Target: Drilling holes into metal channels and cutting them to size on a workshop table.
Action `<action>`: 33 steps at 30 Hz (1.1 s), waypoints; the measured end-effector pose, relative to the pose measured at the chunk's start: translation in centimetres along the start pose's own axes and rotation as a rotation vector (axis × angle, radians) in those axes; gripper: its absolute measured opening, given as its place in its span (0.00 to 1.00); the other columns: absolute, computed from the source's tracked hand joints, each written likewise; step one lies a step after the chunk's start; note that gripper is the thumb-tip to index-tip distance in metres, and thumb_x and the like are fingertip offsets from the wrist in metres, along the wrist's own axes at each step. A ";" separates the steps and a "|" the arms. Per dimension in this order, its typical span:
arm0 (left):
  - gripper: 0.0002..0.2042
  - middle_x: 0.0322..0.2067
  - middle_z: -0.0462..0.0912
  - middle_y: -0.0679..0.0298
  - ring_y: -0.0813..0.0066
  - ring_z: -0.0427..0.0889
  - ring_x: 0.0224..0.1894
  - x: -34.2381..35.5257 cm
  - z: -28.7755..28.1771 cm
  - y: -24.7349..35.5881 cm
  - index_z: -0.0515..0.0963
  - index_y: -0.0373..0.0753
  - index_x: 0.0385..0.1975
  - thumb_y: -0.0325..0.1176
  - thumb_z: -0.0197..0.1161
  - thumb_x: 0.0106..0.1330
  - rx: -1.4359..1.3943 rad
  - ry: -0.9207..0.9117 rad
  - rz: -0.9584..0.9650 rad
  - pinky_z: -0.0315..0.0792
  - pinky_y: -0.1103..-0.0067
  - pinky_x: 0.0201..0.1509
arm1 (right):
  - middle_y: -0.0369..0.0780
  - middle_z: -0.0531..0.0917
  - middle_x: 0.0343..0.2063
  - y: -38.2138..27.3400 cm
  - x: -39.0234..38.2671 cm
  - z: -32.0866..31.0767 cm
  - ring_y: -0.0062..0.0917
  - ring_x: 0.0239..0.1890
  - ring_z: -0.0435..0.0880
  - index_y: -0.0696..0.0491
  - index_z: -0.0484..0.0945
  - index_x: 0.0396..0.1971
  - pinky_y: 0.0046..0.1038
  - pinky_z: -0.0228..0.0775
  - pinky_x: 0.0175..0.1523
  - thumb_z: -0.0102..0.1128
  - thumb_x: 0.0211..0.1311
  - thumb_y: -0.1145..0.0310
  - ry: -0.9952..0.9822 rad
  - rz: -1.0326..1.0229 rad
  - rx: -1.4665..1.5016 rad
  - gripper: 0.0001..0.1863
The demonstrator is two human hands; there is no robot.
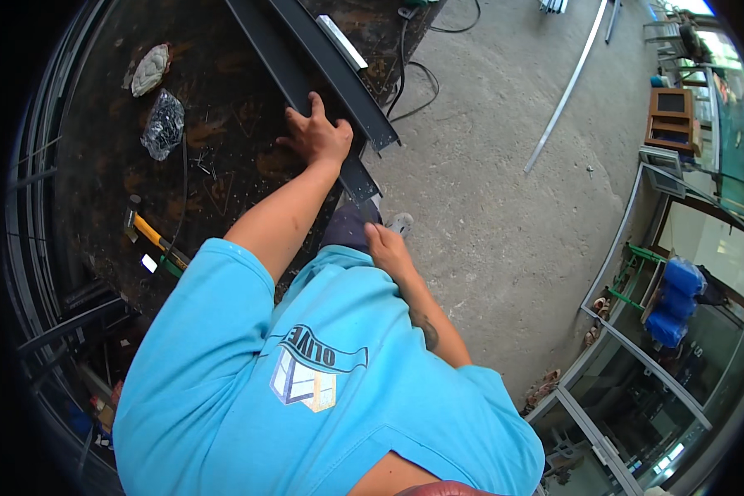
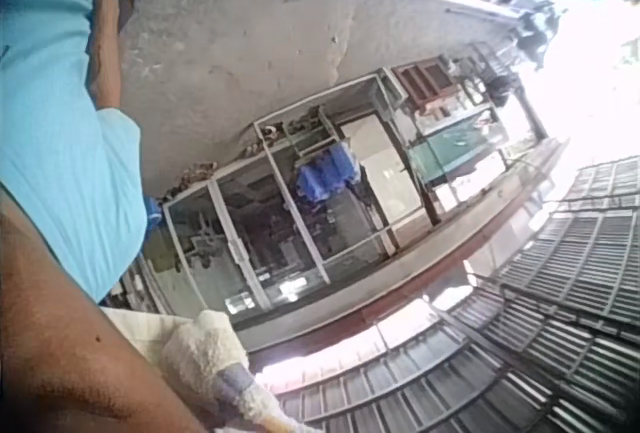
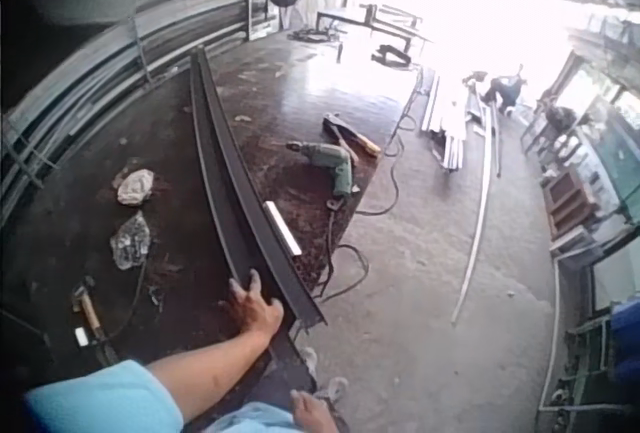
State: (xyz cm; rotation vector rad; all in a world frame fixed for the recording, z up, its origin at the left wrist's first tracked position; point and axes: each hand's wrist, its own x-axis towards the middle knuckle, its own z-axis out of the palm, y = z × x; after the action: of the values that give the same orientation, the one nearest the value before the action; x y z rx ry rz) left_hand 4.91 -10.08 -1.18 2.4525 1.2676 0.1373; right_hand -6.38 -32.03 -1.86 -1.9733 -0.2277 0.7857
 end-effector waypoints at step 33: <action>0.34 0.64 0.53 0.33 0.37 0.54 0.69 -0.4 0.0 -0.9 0.67 0.47 0.65 0.41 0.60 0.52 -0.007 0.018 -0.008 0.46 0.33 0.64 | 0.51 0.74 0.19 0.0 -0.3 -4.9 0.32 0.22 0.73 0.61 0.75 0.28 0.36 0.67 0.33 0.48 0.72 0.55 -0.228 0.166 -0.069 0.22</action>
State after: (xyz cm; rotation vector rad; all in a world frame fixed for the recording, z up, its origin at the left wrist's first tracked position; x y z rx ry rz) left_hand 4.00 -9.95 -1.48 2.4454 1.2821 0.1618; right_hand -3.62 -35.65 -0.12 -1.9843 -0.2293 1.1255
